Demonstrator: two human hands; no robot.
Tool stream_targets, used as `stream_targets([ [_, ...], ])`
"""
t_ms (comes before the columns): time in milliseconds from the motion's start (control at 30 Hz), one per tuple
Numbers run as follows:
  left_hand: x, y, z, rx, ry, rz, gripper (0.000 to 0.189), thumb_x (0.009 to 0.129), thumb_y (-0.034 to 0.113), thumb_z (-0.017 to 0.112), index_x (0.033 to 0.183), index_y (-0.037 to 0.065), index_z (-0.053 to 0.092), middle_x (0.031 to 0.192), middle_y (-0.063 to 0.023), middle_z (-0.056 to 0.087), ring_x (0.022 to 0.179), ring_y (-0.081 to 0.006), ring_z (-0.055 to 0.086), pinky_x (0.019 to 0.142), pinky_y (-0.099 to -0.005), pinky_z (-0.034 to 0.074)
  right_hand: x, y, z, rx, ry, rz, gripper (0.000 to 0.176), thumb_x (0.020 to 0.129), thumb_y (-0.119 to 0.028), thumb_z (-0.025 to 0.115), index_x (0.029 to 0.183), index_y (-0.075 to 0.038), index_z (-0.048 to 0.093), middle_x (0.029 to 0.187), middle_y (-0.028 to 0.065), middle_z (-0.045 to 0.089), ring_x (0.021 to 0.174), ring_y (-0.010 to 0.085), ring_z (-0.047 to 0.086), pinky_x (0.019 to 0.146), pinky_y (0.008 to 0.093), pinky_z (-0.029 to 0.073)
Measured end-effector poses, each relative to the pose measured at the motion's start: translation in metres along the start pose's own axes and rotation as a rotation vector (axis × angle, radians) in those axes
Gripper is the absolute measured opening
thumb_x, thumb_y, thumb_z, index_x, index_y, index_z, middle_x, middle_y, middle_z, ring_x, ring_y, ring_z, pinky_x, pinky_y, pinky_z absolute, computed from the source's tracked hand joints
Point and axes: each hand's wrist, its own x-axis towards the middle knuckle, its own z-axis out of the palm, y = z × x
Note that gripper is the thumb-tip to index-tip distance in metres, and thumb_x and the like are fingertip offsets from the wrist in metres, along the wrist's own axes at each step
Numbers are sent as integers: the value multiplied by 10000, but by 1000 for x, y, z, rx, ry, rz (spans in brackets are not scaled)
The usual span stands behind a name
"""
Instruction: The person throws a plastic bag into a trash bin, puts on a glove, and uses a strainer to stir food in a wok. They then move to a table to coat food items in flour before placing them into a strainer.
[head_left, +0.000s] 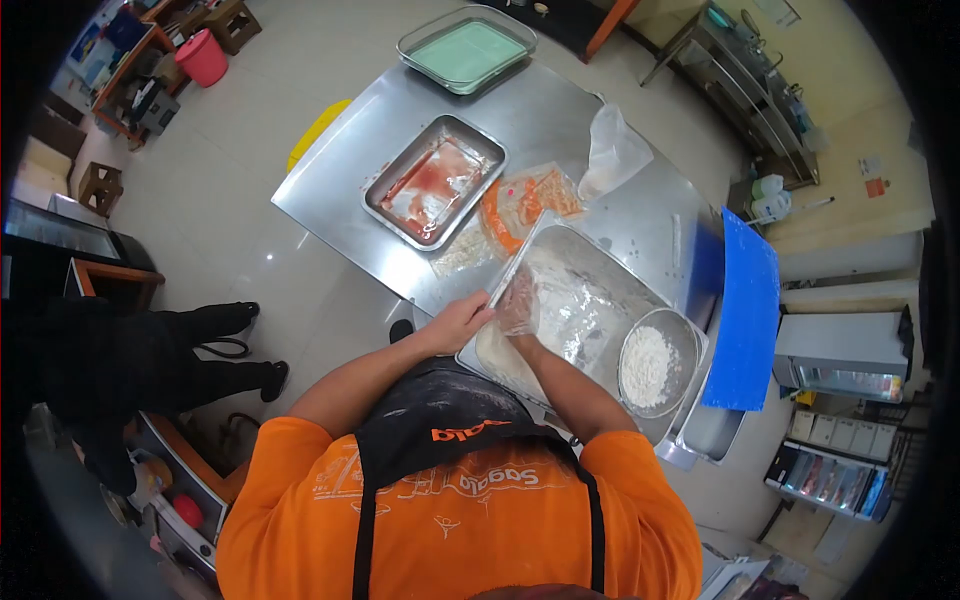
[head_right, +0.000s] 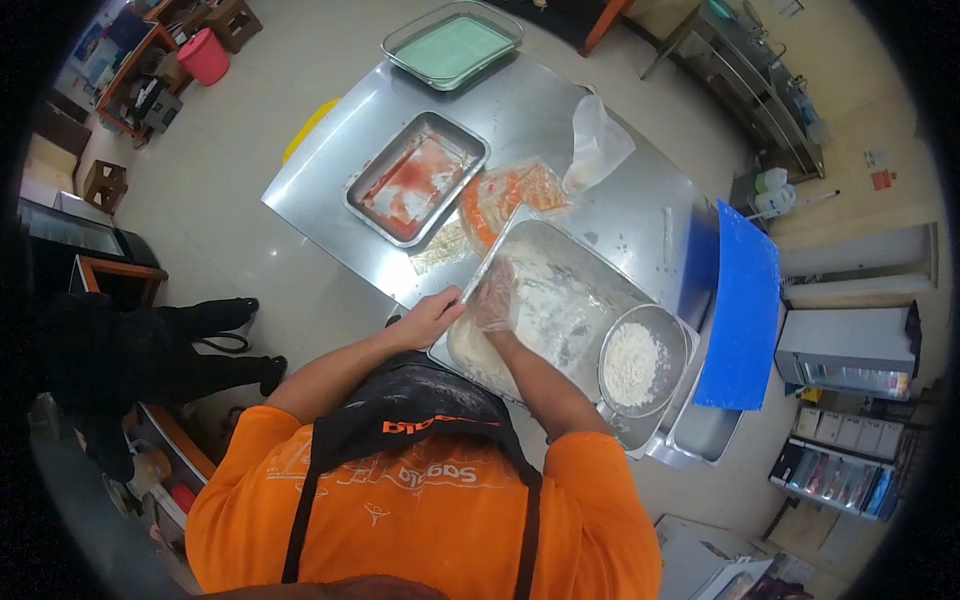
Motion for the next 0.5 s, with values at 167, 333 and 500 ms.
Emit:
stream_targets([
  [167,0,0,1,-40,-1,15,181,936,192,472,929,14,444,763,-141,467,721,-208,473,697,-333,408,-21,-62,-52,-210,-458,-48,316,829,-144,435,1070,29,543,1001,271,547,989,393,518,902,442,382],
  [333,2,-5,3,-32,21,58,185,939,198,470,926,16,440,734,-137,461,695,-214,463,680,-337,408,-30,-75,-81,-24,-944,-265,336,839,-220,484,1064,24,541,1121,272,517,1095,399,467,932,425,377],
  [500,4,-1,1,-8,-3,15,191,939,205,475,925,18,442,736,-143,461,688,-217,458,674,-343,408,-35,-57,-87,272,-1094,177,411,866,-276,476,1190,-26,512,1300,217,449,1199,367,422,1011,381,332],
])
